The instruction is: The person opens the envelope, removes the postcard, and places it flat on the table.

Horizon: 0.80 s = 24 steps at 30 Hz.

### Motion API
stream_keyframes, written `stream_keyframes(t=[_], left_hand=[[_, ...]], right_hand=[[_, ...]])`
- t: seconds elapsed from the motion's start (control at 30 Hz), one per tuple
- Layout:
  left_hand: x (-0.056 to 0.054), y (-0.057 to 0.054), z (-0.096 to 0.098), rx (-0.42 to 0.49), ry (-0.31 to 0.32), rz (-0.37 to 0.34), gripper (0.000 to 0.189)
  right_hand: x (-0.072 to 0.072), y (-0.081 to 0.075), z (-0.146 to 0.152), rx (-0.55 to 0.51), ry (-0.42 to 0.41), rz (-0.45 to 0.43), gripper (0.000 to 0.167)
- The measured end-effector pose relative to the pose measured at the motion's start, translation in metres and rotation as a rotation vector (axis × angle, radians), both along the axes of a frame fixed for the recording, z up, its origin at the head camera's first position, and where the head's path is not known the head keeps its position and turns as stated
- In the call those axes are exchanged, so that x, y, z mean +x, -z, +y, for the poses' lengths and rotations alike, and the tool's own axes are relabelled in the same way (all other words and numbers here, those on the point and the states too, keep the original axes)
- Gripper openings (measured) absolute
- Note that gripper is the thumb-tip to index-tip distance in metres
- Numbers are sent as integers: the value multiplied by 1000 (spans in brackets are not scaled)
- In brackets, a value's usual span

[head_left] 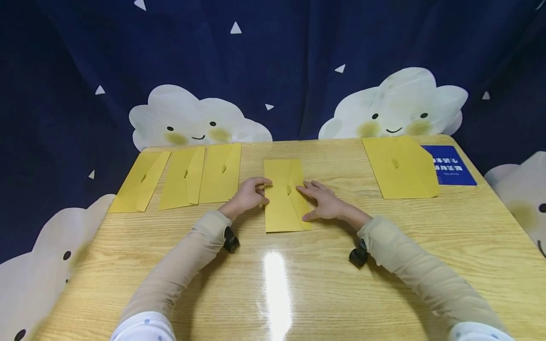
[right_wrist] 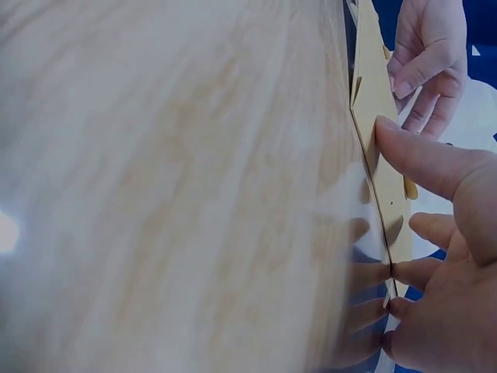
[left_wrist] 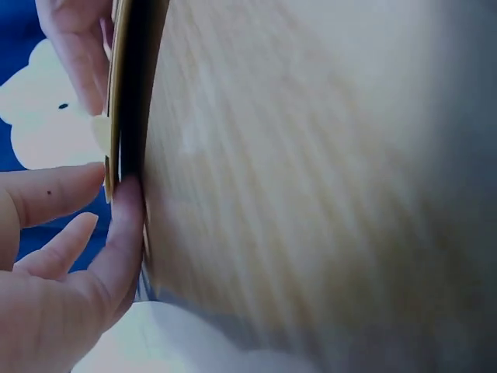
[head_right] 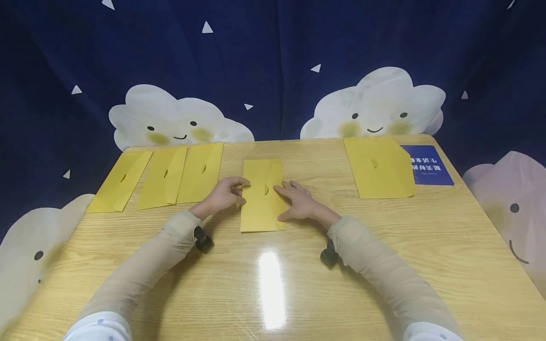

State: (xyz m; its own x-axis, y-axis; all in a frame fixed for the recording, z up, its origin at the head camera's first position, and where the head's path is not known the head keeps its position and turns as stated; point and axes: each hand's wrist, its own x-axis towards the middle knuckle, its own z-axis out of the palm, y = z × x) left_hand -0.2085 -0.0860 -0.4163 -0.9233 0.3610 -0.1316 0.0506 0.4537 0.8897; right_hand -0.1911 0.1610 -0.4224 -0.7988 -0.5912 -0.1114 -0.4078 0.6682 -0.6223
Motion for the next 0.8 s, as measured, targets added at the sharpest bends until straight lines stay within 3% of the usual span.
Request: stream_keyframes(t=[0.23, 0.43, 0.67, 0.8], left_hand=[[3, 0, 1, 23, -17, -73, 51], [5, -1, 4, 132, -71, -173, 49], [10, -4, 7, 198, -95, -208, 55], [14, -5, 7, 246, -79, -220, 56]], right_hand=[[3, 1, 2, -19, -16, -7, 85], [6, 0, 7, -71, -5, -19, 83], [7, 1, 10, -255, 156, -49, 74], [7, 2, 13, -408, 239, -163, 72]])
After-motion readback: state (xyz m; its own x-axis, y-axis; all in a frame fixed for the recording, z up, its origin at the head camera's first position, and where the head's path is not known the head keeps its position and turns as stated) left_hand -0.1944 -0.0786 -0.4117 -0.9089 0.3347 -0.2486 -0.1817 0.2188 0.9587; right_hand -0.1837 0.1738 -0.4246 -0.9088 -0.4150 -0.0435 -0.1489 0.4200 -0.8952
